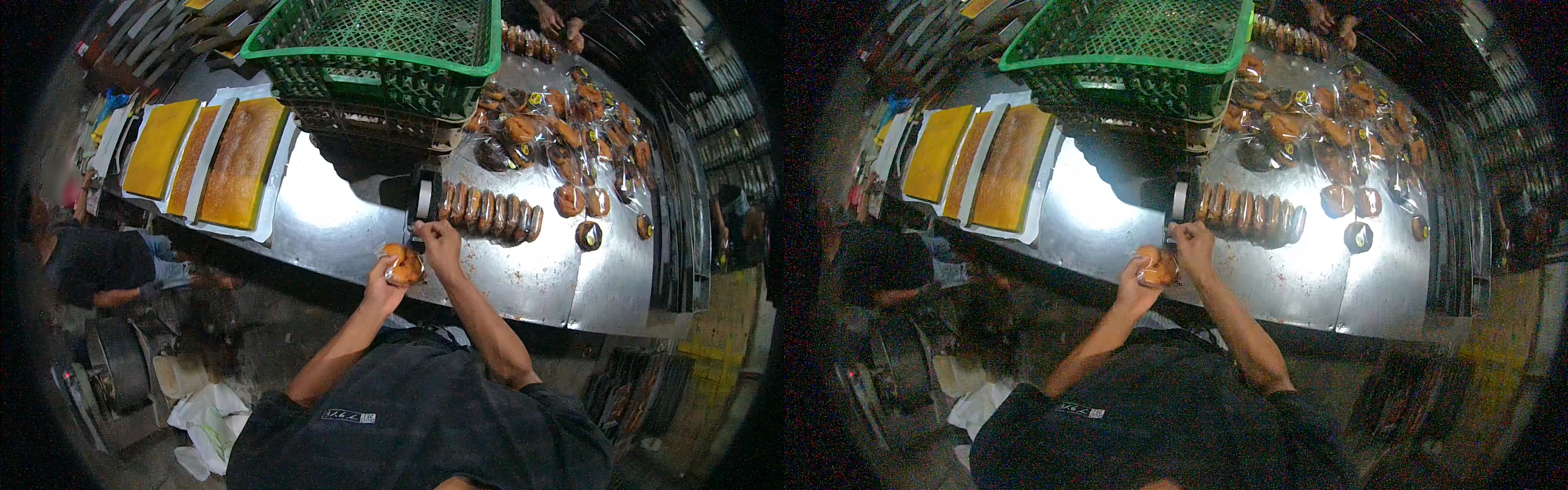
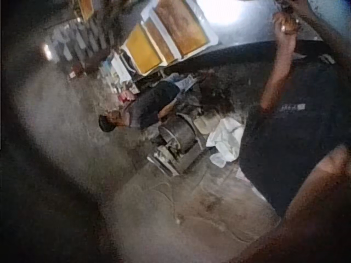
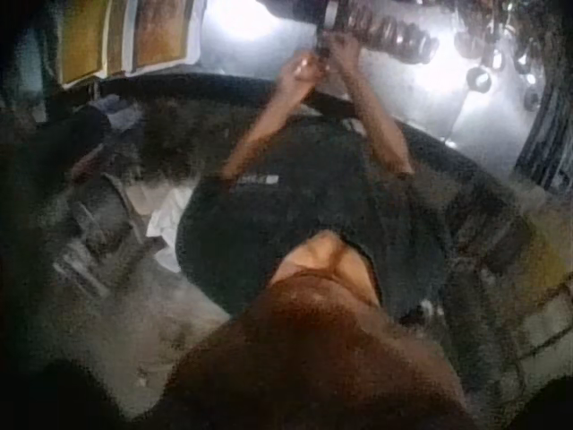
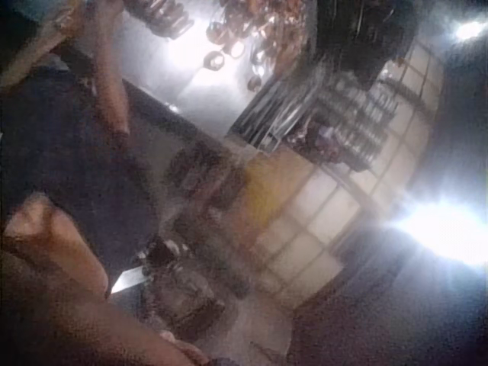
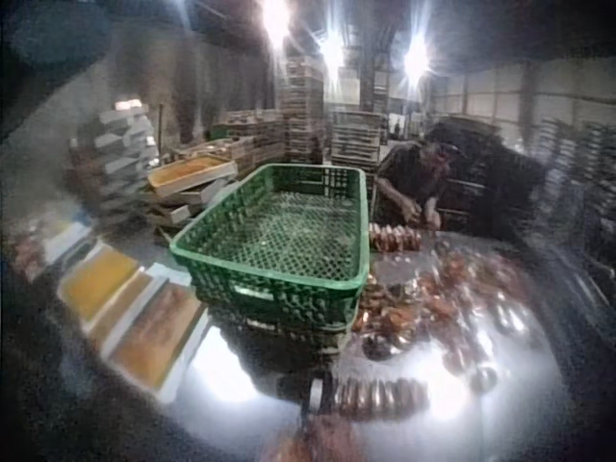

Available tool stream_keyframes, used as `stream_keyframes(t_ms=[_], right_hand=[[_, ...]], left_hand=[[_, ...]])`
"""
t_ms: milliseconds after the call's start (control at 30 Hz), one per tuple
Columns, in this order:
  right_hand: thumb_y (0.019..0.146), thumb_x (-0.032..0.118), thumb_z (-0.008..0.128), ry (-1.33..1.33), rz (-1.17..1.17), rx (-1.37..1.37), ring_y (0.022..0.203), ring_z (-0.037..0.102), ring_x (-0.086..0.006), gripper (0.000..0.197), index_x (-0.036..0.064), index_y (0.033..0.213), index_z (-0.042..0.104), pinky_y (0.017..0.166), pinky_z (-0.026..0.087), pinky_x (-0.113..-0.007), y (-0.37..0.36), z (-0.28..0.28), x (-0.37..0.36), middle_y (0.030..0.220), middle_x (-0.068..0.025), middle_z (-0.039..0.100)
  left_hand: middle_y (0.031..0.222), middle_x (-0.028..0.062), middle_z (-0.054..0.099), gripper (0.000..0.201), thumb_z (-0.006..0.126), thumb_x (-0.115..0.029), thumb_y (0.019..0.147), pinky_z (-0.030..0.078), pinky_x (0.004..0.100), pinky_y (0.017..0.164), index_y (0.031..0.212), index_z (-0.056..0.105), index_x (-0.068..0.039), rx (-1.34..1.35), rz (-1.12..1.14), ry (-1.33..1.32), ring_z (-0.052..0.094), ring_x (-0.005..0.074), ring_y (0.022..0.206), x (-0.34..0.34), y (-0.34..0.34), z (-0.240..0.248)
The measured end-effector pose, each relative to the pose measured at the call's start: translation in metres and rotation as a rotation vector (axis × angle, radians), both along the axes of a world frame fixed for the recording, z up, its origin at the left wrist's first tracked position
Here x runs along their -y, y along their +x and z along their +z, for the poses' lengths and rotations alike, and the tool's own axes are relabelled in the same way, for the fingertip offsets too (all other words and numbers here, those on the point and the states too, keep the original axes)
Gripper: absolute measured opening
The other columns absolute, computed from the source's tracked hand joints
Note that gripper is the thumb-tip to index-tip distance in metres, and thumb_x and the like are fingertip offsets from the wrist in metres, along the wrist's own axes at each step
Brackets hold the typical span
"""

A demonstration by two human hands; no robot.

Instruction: The person packages individual doughnuts into clear plastic bags at a stainless steel workstation. They pick up doughnuts from a pile, place them into bags, seal the bags, and arrange them in a green plastic crate.

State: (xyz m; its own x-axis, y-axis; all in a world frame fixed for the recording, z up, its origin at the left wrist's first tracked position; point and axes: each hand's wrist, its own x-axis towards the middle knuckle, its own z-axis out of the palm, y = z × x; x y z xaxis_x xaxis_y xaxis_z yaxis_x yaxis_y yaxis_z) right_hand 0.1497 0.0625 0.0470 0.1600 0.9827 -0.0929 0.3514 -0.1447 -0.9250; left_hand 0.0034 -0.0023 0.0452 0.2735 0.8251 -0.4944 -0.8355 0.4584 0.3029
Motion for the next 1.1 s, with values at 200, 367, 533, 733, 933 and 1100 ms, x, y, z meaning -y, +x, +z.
stream_keyframes(t_ms=[200, 367, 533, 733, 933, 1100], right_hand=[[0.091, 0.025, 0.068, 0.029, 0.337, 0.128, 0.077, 0.062, -0.0258, 0.027, 0.0002, 0.083, 0.072, 0.071, 0.048, -0.038, 0.030, -0.012, 0.039, 0.082, -0.0140, 0.063], [0.088, 0.032, 0.071, -0.138, 0.459, 0.319, 0.076, 0.063, -0.0342, 0.034, -0.0006, 0.079, 0.069, 0.070, 0.049, -0.043, 0.060, 0.024, 0.034, 0.080, -0.0182, 0.064], [0.091, 0.033, 0.070, 0.128, 0.612, -0.154, 0.071, 0.063, -0.0272, 0.036, 0.0008, 0.076, 0.068, 0.065, 0.047, -0.039, 0.051, 0.144, 0.032, 0.080, -0.0164, 0.067], [0.062, 0.055, 0.087, -0.141, 0.397, 0.238, 0.093, 0.059, -0.0247, 0.067, 0.0023, 0.096, 0.066, 0.078, 0.046, -0.037, 0.122, 0.109, 0.027, 0.096, -0.0137, 0.064], [0.080, 0.031, 0.083, 0.478, 0.404, 0.250, 0.111, 0.059, -0.0256, 0.055, 0.0005, 0.119, 0.058, 0.091, 0.048, -0.037, 0.170, 0.121, 0.059, 0.114, -0.0159, 0.063], [0.088, 0.010, 0.070, 0.596, -0.567, 0.389, 0.098, 0.065, -0.0317, 0.045, -0.0033, 0.127, 0.052, 0.085, 0.051, -0.038, 0.230, 0.062, 0.040, 0.115, -0.0213, 0.062]], left_hand=[[0.115, 0.0106, 0.064, 0.035, 0.061, -0.022, 0.092, 0.051, 0.0423, 0.095, 0.121, 0.056, -0.005, 0.045, -0.065, 0.018, 0.063, 0.0256, 0.109, -0.008, -0.015, -0.022], [0.118, 0.0093, 0.062, 0.046, 0.067, -0.017, 0.089, 0.051, 0.0396, 0.095, 0.130, 0.051, -0.004, -0.297, -0.191, 0.148, 0.062, 0.0240, 0.110, -0.024, -0.036, 0.033], [0.126, 0.0065, 0.057, 0.066, 0.073, -0.002, 0.082, 0.051, 0.0342, 0.093, 0.140, 0.042, -0.003, -0.636, -0.469, 0.408, 0.057, 0.0177, 0.113, -0.035, -0.001, 0.094], [0.125, 0.0112, 0.060, 0.055, 0.073, -0.020, 0.089, 0.052, 0.0352, 0.094, 0.135, 0.049, -0.002, -0.357, -0.850, 0.349, 0.061, 0.0205, 0.112, -0.048, 0.040, 0.103], [0.135, 0.0128, 0.057, 0.045, 0.039, -0.029, 0.106, 0.045, 0.0435, 0.108, 0.140, 0.046, -0.001, -0.224, -0.778, 0.183, 0.059, 0.0271, 0.121, -0.070, 0.104, 0.101], [0.134, 0.0188, 0.055, 0.068, 0.070, -0.040, 0.089, 0.043, 0.0433, 0.103, 0.137, 0.046, 0.002, -1.329, -0.637, 0.770, 0.055, 0.0307, 0.121, -0.178, 0.192, 0.056]])
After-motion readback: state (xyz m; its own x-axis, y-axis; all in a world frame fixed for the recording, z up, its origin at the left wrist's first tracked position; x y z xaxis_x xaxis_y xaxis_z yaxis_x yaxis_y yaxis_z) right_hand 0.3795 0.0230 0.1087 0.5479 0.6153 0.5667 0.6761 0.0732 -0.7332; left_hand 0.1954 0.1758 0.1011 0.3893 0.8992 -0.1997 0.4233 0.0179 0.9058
